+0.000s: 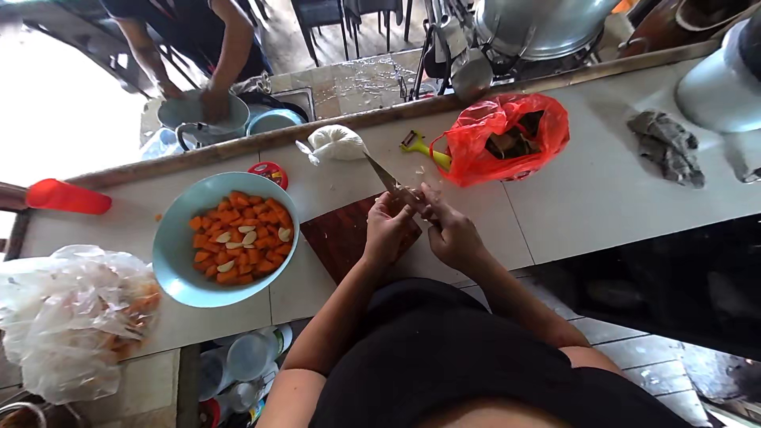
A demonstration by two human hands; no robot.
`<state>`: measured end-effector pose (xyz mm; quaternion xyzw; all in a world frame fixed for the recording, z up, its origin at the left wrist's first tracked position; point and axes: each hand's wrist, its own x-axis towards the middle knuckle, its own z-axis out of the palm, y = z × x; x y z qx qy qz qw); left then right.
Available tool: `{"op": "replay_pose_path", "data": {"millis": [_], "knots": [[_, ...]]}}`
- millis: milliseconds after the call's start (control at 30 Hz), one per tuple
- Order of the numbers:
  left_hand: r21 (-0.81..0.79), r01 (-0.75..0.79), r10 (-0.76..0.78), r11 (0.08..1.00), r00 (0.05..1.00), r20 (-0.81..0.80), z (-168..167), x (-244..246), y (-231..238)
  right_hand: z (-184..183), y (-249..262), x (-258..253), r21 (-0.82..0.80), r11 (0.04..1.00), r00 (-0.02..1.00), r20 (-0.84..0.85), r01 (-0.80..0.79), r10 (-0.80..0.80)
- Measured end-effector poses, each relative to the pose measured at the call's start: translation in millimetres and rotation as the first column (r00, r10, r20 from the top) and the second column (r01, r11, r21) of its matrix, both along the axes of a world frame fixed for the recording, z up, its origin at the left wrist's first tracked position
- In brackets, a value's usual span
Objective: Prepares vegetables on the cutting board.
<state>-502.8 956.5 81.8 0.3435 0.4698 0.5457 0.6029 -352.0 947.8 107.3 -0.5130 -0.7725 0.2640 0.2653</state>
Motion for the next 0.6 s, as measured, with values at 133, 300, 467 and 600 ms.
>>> {"op": "replay_pose_path", "data": {"millis": [133,300,467,600], "knots": [[0.13,-0.054,0.069,0.99,0.991,-0.113,-2.3,2.2,-3.4,-7.3,0.2,-5.1,0.017,0.999,0.999,-0.023,0.036,-0.035],[0.28,-0.11,0.165,0.954,0.97,-0.18,-7.8,7.4,-7.5,-9.9,0.7,-16.3,0.101,0.989,0.993,-0.048,0.108,-0.104],[0.464,-0.063,0.212,0.884,0.937,-0.277,-23.7,6.5,-5.0,-8.5,5.9,-20.3,0.063,0.989,0.988,-0.089,0.131,-0.125],[0.536,-0.018,0.28,0.844,0.867,-0.412,-28.9,4.4,-5.7,-5.3,7.0,-21.6,0.026,0.988,0.984,-0.096,0.152,-0.149]]}}
